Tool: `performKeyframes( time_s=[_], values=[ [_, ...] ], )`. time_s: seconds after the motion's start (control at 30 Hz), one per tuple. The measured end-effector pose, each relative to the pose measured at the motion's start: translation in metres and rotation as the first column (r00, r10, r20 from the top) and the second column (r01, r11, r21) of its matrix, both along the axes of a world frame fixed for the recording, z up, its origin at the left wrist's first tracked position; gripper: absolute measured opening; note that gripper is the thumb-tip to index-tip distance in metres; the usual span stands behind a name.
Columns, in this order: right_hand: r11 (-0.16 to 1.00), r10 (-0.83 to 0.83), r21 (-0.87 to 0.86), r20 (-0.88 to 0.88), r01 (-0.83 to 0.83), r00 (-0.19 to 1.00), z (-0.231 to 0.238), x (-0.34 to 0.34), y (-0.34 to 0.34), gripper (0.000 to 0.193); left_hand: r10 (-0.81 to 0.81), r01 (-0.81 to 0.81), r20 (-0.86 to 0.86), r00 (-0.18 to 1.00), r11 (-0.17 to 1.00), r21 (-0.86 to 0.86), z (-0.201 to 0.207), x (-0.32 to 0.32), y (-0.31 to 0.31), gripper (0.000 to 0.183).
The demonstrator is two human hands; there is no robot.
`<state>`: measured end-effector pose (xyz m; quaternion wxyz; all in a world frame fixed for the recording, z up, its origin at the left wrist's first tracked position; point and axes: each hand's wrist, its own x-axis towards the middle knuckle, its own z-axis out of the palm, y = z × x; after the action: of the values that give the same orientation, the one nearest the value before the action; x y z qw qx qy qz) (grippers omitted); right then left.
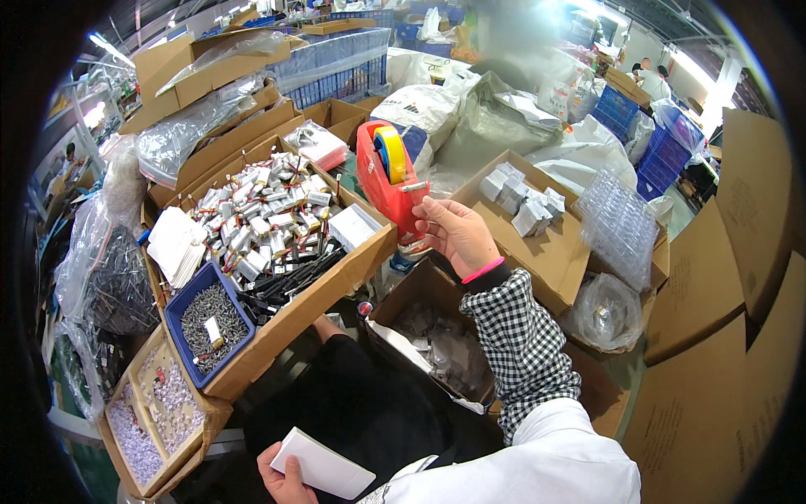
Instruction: The person repeatedly picks small cylindrical parts from a blue tray and places them into small white paper boxes. They fold the boxes closed and set them aside on the table. The process is repeated continuously throughout the clip.
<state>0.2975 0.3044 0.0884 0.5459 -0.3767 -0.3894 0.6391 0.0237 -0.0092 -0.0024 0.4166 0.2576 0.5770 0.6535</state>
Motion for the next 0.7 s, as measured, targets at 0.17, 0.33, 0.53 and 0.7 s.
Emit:
performKeyframes(
  time_s=[0.17,0.33,0.53,0.7],
  values=[
    [0.998,-0.050,0.015,-0.163,0.053,0.985,-0.018,-0.017,0.006,0.018,-0.144,0.138,-0.086,0.986,0.988,-0.076,0.007,0.004,-0.006,0.039],
    [0.980,0.035,-0.161,-0.426,-0.114,0.904,-0.031,-0.036,-0.010,0.014,-0.007,-0.013,-0.201,0.979,0.995,-0.101,0.017,-0.003,0.003,0.031],
    [0.764,0.541,-0.354,-0.104,-0.539,0.835,-0.062,-0.088,-0.116,0.015,0.019,-0.072,-0.529,0.848,0.994,-0.080,0.004,-0.007,0.006,0.032],
    [0.487,0.717,-0.494,-0.246,-0.720,0.653,-0.070,-0.128,-0.182,0.020,-0.026,-0.045,-0.546,0.837,0.992,-0.116,0.004,0.004,0.000,0.033]
  ],
)
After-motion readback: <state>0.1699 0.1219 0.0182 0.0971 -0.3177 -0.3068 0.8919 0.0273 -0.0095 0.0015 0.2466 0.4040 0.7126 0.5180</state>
